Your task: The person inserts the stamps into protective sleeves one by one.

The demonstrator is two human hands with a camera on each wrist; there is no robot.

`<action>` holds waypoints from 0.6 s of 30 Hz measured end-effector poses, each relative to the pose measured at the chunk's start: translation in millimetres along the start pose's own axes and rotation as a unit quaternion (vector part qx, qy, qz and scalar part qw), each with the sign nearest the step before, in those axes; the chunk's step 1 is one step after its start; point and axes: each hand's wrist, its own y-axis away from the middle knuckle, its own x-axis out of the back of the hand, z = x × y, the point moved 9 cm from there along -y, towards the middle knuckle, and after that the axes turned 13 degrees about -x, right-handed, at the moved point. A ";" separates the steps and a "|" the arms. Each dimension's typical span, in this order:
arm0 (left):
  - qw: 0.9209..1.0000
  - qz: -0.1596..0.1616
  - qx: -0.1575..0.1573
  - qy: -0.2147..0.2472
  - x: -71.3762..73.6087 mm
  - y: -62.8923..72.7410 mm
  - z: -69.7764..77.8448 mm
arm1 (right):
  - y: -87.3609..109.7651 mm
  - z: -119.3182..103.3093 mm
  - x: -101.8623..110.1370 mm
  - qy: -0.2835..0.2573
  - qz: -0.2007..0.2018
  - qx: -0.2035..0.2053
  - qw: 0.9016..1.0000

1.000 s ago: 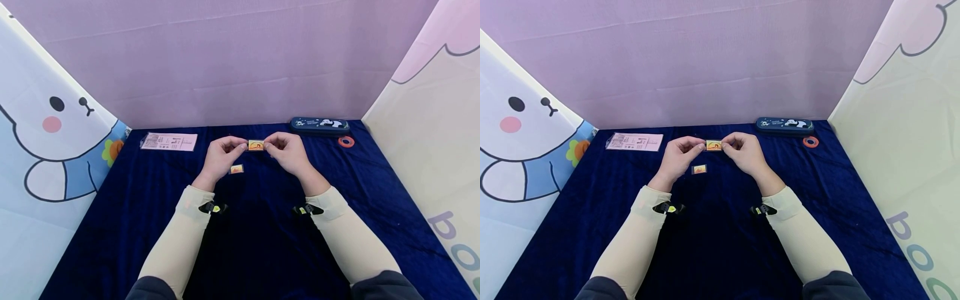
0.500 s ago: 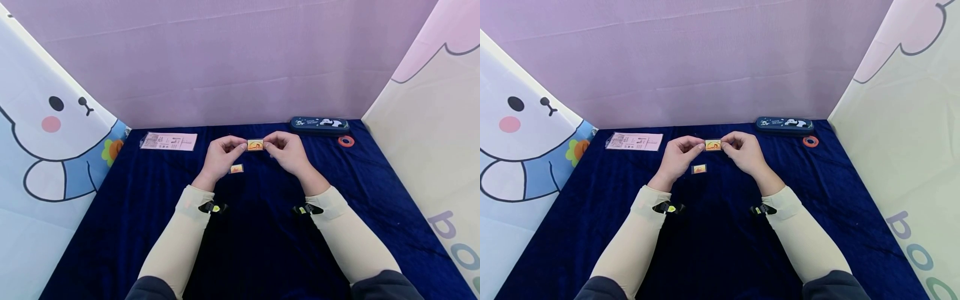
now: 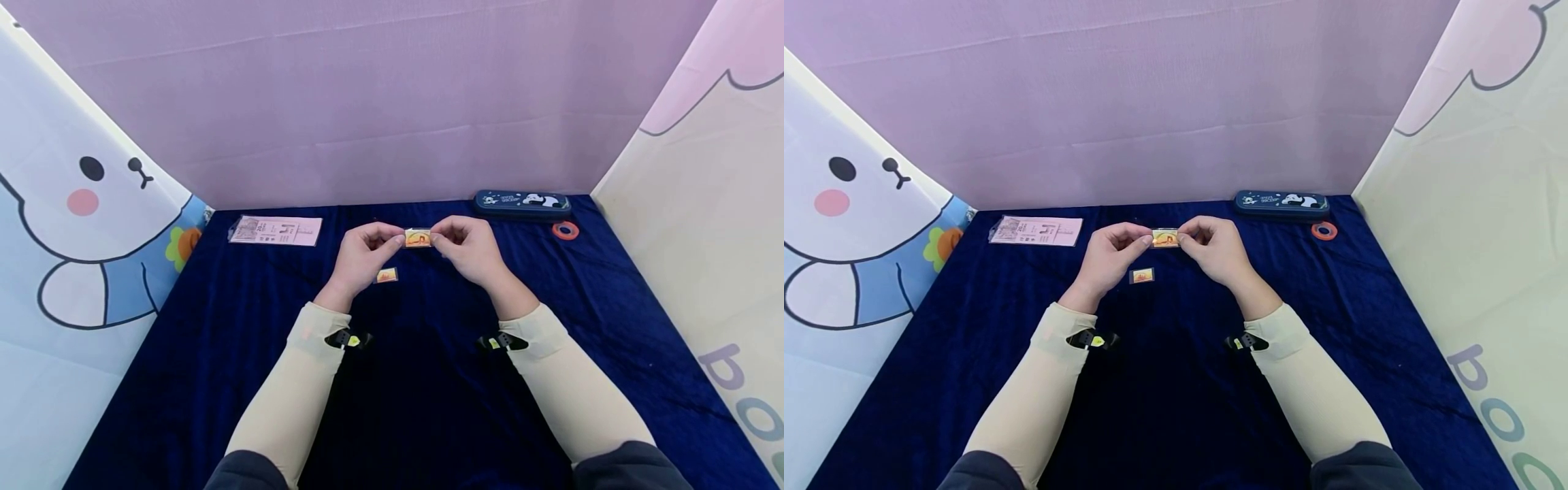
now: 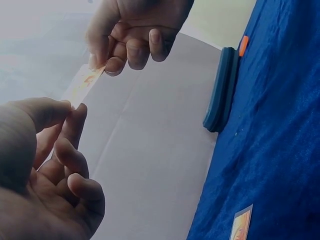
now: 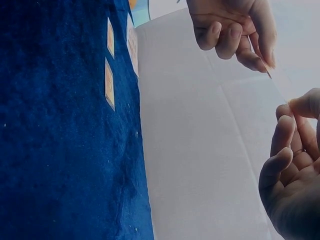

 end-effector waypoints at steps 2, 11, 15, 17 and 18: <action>1.000 -0.002 0.001 0.001 -0.9 -0.2 7.3 | -4.3 7.8 -0.1 0.002 0.001 -0.001 1.000; 1.000 0.008 -0.006 0.003 1.2 -0.9 0.4 | -8.5 16.4 -0.2 -0.011 -0.001 0.009 1.000; 1.000 0.010 -0.007 0.000 2.8 -1.1 -6.4 | -8.7 16.3 -0.2 -0.013 -0.001 0.015 1.000; 1.000 0.010 -0.008 0.002 2.4 -1.1 3.3 | -8.9 16.6 -0.4 -0.014 -0.001 0.017 1.000; 1.000 0.009 -0.008 0.002 2.2 -1.0 8.2 | -9.0 16.6 -0.4 -0.014 -0.001 0.018 1.000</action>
